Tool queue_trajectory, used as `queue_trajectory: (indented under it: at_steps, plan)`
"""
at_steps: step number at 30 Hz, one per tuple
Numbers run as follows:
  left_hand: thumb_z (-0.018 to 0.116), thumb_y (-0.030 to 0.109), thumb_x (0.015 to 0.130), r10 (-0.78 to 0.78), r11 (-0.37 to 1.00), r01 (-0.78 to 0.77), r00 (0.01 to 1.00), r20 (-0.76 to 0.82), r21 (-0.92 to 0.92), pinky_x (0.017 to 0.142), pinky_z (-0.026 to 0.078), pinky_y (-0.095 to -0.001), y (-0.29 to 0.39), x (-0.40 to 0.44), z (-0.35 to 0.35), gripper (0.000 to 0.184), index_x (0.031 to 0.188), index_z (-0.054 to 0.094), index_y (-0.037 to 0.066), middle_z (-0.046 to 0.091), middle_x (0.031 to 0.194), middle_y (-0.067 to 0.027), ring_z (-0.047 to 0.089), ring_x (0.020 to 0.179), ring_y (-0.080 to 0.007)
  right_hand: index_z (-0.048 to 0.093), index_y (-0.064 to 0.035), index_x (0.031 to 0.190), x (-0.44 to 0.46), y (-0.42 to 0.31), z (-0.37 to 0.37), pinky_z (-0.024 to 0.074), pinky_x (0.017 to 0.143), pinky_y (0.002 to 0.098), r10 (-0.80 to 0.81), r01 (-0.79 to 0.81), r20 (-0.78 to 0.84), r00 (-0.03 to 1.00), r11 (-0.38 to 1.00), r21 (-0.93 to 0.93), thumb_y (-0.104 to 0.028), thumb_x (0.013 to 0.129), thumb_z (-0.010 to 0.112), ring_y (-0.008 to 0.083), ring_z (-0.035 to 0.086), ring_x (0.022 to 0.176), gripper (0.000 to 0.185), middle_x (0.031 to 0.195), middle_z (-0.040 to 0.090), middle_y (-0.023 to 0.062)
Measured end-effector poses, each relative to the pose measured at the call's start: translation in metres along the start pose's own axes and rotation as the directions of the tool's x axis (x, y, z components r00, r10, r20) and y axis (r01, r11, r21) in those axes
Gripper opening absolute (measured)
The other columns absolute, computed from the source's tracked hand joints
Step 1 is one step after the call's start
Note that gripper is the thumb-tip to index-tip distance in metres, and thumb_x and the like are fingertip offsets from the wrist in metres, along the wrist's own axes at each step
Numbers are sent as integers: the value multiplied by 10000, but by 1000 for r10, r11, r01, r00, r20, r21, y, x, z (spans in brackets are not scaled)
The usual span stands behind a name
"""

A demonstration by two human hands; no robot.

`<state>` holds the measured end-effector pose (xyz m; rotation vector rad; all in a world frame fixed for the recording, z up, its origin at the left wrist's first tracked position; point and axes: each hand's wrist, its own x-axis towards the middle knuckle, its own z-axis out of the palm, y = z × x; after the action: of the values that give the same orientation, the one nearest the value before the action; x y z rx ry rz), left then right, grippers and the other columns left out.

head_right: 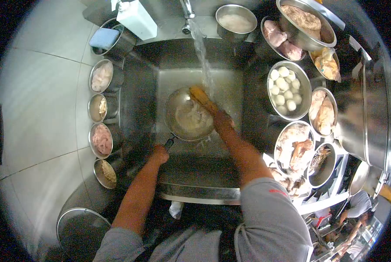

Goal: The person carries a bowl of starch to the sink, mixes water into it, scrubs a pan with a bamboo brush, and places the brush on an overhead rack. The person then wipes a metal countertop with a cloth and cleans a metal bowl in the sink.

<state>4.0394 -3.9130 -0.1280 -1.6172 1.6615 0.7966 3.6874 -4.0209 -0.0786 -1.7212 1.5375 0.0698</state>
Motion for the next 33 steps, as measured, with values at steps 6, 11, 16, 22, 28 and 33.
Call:
queue_trajectory:
  at_steps: [6,11,16,22,28,33]
  plan:
    - [529,126,805,103,995,-103,995,17,-18,850,475,-449,2,-11,-10,281,1017,620,-35,606,1095,-220,588,1025,-386,331,-193,1408,-75,-98,-64,533,810,420,316,-67,418,851,857,-511,-138,823,625,268,613,1017,657,1113,619,132]
    - [534,123,800,33,991,-26,998,49,-134,853,477,-447,14,-22,-27,289,1022,616,-42,599,1112,-232,585,1036,-385,196,-241,1451,19,-25,7,539,793,400,260,-249,52,964,955,-160,-116,747,699,280,640,947,874,995,659,145]
    - [537,113,796,110,994,-109,991,78,-20,848,483,-444,-3,1,-2,287,1021,617,-48,610,1092,-237,589,1039,-388,250,-161,1425,-44,-43,-24,516,820,413,171,-136,68,983,924,-357,-117,789,668,313,626,969,763,1078,631,162]
    - [538,107,799,-164,939,179,984,75,-295,824,498,-439,46,-69,-94,272,1010,622,-43,624,1051,-239,605,1001,-391,243,-170,1433,-4,-91,-20,531,692,422,301,-500,498,813,800,332,-156,850,597,318,651,835,682,1023,622,214]
    - [547,118,794,35,999,-31,994,102,-39,835,498,-432,11,-3,-12,257,985,636,-29,621,1061,-236,605,1005,-380,169,-192,1460,-9,-76,-28,549,580,425,316,-475,553,771,864,168,-112,838,573,322,656,733,745,1055,608,238]
    - [554,133,793,-73,973,65,997,-30,-223,852,490,-436,27,-30,-50,277,1003,635,-27,615,1084,-231,596,1024,-380,110,-184,1471,-25,-120,-80,553,563,424,373,-478,520,769,875,79,-87,818,589,309,647,707,816,1090,594,245]
